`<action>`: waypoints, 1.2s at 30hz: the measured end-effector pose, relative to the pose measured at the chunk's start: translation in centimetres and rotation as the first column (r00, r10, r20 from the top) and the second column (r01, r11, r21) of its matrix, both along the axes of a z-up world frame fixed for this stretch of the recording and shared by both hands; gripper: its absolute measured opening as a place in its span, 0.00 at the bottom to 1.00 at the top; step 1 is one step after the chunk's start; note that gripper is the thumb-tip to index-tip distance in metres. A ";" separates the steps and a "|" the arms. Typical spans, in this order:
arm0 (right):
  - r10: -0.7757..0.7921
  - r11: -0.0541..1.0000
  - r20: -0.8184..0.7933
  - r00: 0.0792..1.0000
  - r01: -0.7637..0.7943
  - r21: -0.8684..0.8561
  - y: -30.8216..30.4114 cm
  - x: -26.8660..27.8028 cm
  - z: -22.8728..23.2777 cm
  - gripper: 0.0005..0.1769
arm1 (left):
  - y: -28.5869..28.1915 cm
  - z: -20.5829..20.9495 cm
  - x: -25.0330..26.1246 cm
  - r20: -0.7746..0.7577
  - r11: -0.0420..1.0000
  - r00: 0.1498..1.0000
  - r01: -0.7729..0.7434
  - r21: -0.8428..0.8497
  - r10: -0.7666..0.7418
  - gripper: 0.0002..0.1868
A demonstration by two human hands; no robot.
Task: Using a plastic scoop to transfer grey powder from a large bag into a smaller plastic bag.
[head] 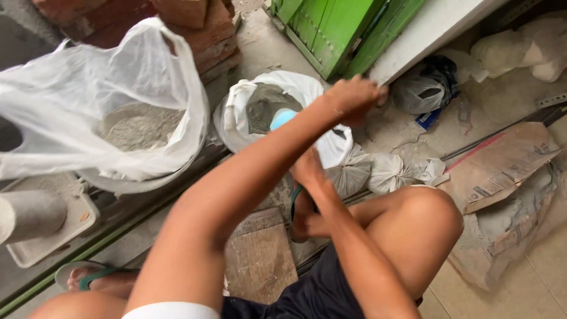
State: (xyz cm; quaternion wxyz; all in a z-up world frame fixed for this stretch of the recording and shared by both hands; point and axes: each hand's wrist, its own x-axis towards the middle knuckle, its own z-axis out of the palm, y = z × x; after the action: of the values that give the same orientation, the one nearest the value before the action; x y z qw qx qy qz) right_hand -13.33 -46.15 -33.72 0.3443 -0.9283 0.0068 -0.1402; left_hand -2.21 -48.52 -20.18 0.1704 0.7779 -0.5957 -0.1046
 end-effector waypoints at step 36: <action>-0.244 0.786 0.023 0.970 0.184 0.590 3.6 5.4 0.3 0.26 | 18.6 0.3 -3.1 -0.333 0.828 0.759 -0.527 0.191 0.560 0.42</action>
State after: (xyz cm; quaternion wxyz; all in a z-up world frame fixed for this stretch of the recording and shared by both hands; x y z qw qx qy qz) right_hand -7.93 -42.58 -33.38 0.5942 -0.7629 0.1377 -0.2145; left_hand -5.32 -29.93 -19.84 0.2704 0.8888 -0.2954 -0.2228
